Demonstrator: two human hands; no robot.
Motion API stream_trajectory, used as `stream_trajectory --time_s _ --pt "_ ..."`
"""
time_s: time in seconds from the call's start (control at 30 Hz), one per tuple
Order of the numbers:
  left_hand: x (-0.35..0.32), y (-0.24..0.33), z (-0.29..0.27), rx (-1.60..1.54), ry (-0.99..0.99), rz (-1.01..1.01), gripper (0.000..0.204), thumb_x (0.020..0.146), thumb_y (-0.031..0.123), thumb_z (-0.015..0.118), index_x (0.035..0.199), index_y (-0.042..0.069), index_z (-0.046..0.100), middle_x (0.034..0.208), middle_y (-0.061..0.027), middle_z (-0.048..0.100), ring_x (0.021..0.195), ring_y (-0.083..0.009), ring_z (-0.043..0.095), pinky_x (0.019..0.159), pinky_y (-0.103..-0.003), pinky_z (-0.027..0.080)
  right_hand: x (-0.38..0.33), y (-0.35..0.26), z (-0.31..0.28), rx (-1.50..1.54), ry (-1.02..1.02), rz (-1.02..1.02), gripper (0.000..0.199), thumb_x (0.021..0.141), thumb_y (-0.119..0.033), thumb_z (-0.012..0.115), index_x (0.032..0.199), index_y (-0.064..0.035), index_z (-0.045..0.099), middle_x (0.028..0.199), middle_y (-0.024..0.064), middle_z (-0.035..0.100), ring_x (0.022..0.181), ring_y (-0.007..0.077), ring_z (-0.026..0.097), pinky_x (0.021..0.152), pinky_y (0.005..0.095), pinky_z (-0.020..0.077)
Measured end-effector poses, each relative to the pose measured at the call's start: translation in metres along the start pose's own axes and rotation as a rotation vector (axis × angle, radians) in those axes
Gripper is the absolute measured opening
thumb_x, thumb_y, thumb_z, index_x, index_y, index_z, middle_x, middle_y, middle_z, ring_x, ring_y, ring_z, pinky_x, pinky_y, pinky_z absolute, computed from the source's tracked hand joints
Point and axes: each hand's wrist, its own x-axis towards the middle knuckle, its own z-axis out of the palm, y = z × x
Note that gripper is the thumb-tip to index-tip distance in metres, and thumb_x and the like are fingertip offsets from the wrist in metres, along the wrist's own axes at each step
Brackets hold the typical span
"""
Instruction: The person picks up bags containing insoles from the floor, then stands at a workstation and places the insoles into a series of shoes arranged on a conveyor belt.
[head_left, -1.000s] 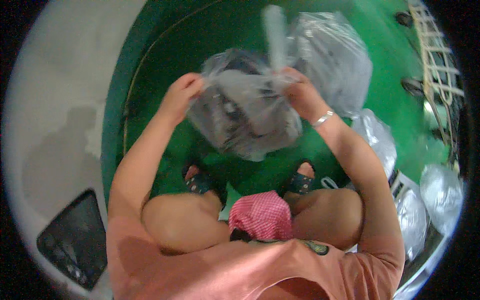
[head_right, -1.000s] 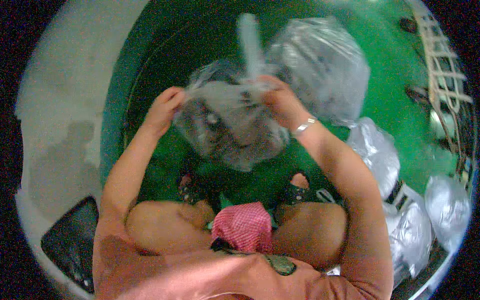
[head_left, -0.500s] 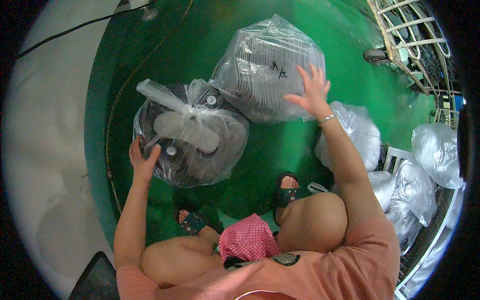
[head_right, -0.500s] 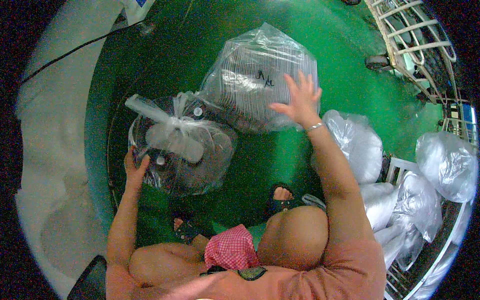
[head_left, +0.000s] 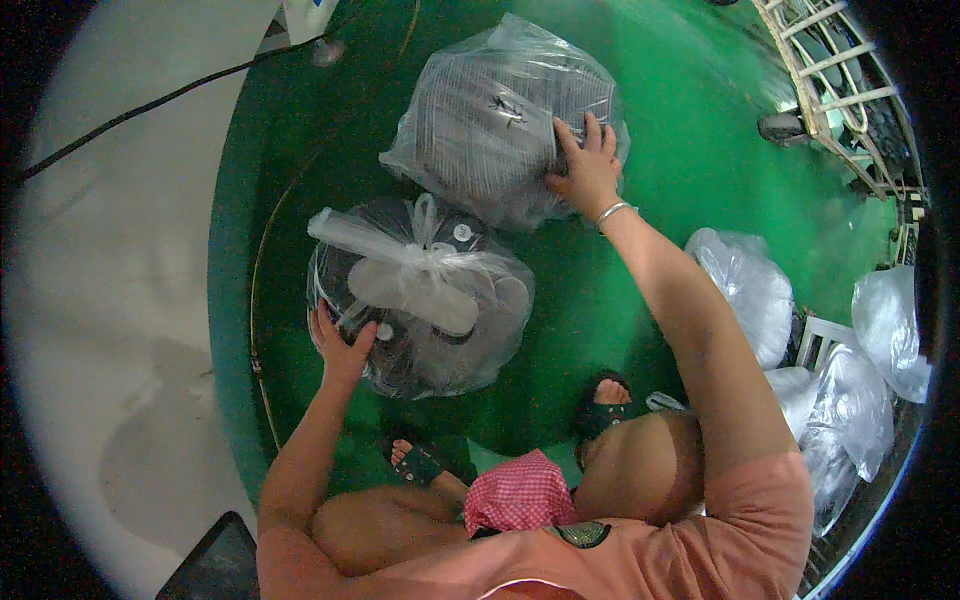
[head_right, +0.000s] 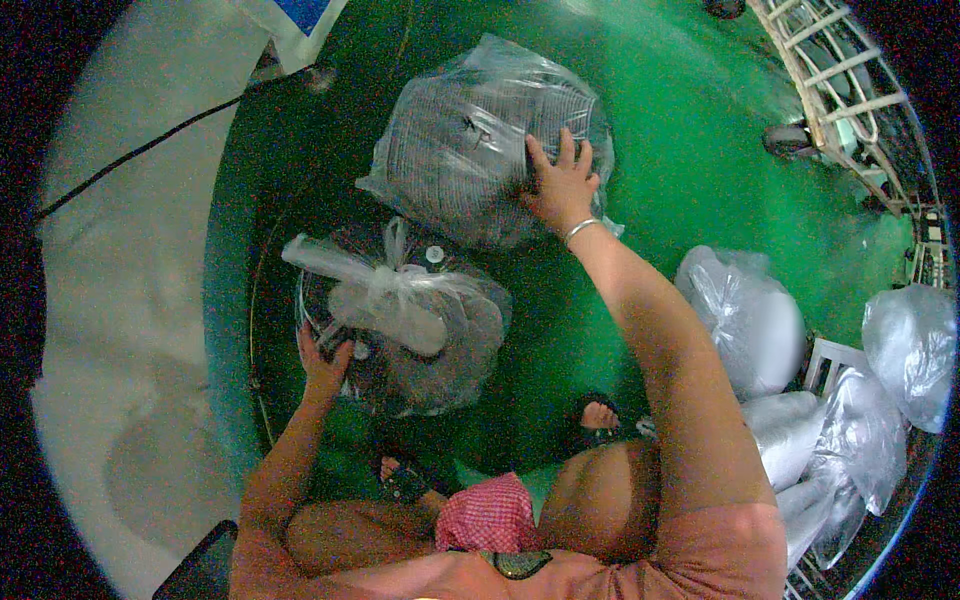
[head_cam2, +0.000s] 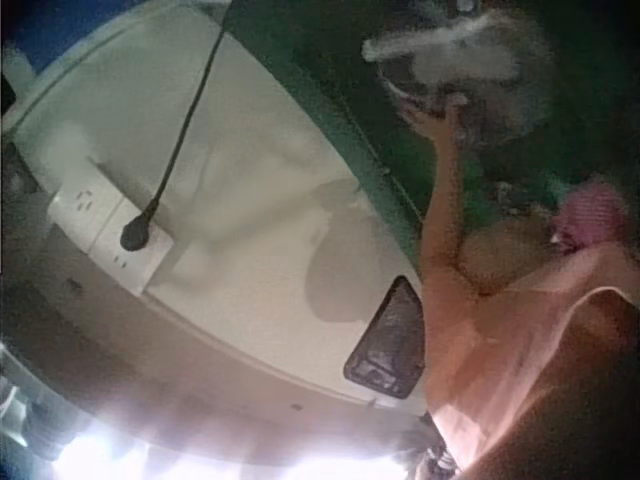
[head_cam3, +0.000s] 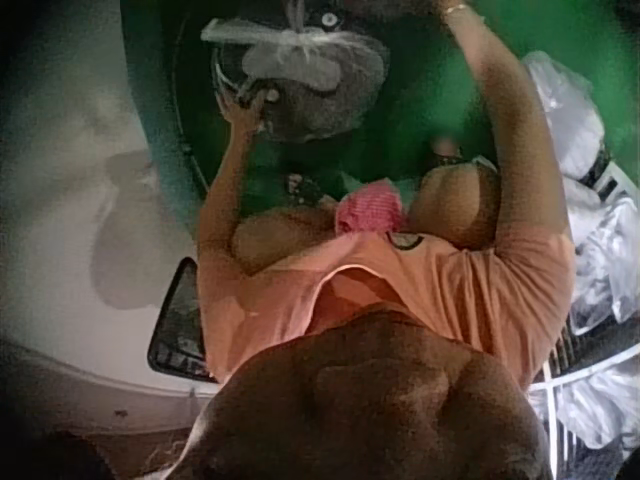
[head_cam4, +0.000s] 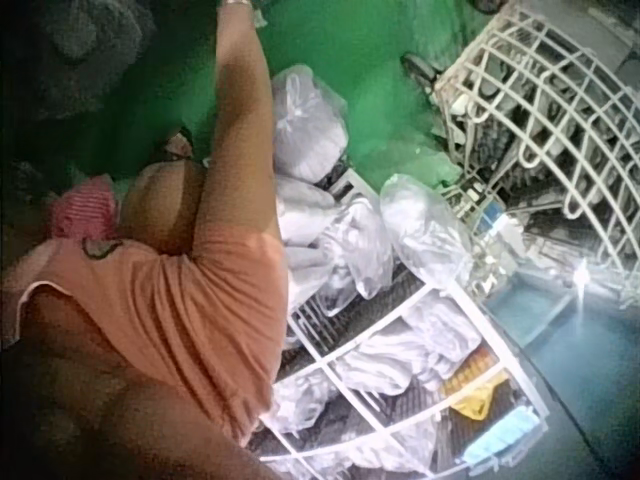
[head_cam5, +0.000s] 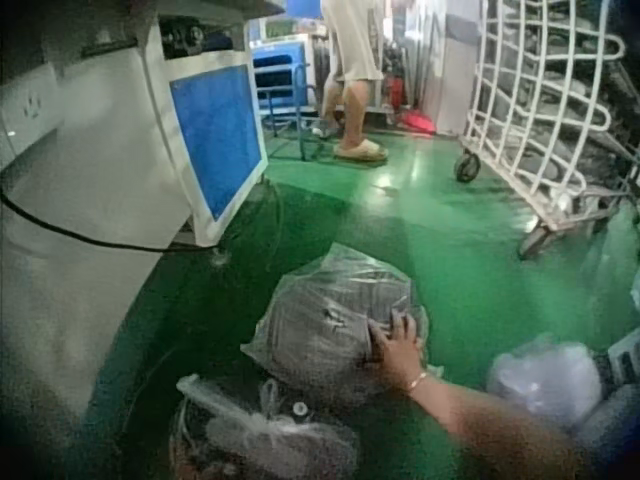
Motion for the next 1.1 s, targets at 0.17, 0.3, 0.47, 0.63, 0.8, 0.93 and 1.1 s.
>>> stream_trajectory --time_s 0.17,0.3,0.47,0.63,0.8,0.93,1.1 --pt "-0.006 0.013 -0.002 -0.073 -0.049 -0.144 0.093 0.066 0.044 0.066 0.135 0.009 0.015 0.137 -0.0251 0.006 0.126 -0.0395 0.011 0.101 -0.047 0.017 0.013 0.014 0.016 0.139 0.086 -0.202 0.077 0.063 -0.031 0.071 0.129 -0.0330 0.031 0.139 0.0155 0.016 0.125 0.0408 0.017 0.094 0.0538 0.0268" --pt "0.006 0.016 0.001 -0.012 -0.046 -0.244 0.086 0.071 0.044 0.062 0.135 0.011 0.016 0.138 -0.0233 0.006 0.126 -0.0386 0.012 0.101 -0.046 0.018 0.019 0.035 0.027 0.548 0.220 -0.315 0.072 0.068 -0.033 0.066 0.130 -0.0150 0.033 0.135 0.0225 0.022 0.122 0.0397 0.024 0.100 0.0448 0.0237" --pt "0.009 0.007 0.005 -0.069 0.016 -0.227 0.077 0.077 0.047 0.055 0.135 0.010 0.019 0.137 -0.0238 0.013 0.123 -0.0403 0.019 0.098 -0.046 0.025 0.031 0.017 0.024 0.456 0.081 -0.276 0.068 0.075 -0.034 0.060 0.125 0.0031 0.034 0.134 0.0255 0.023 0.125 0.0377 0.022 0.103 0.0393 0.0203" --pt "0.016 0.006 -0.009 -0.131 -0.121 -0.374 0.085 0.076 0.051 0.054 0.134 0.003 0.017 0.138 -0.0228 0.009 0.124 -0.0387 0.022 0.097 -0.045 0.028 0.042 -0.017 0.002 0.560 -0.072 -0.210 0.070 0.074 -0.034 0.060 0.124 0.0066 0.033 0.131 0.0290 0.025 0.124 0.0393 0.022 0.102 0.0392 0.0216" --pt "0.007 -0.007 -0.020 -0.120 -0.173 -0.565 0.091 0.073 0.052 0.055 0.136 0.004 0.010 0.138 -0.0213 0.009 0.124 -0.0356 0.024 0.096 -0.043 0.028 0.040 -0.040 0.027 0.498 -0.073 -0.321 0.069 0.072 -0.030 0.062 0.122 0.0076 0.034 0.129 0.0301 0.028 0.121 0.0419 0.027 0.101 0.0404 0.0233" --pt "-0.005 -0.013 -0.040 -0.118 -0.232 -0.567 0.084 0.075 0.044 0.059 0.135 0.003 0.018 0.135 -0.0210 0.020 0.123 -0.0340 0.026 0.097 -0.040 0.028 0.021 -0.033 0.035 0.632 -0.061 -0.482 0.067 0.074 -0.034 0.058 0.124 0.0024 0.034 0.128 0.0250 0.033 0.120 0.0410 0.028 0.100 0.0432 0.0262" --pt "-0.043 0.110 -0.120 -0.240 -0.391 -0.450 0.070 0.078 0.033 0.059 0.132 0.003 0.025 0.133 -0.0169 0.030 0.122 -0.0284 0.031 0.097 -0.036 0.029 -0.062 0.025 -0.053 0.540 -0.449 -0.507 0.042 0.077 -0.020 0.057 0.113 0.0000 0.046 0.114 0.0197 0.046 0.108 0.0334 0.044 0.092 0.0393 0.0358"
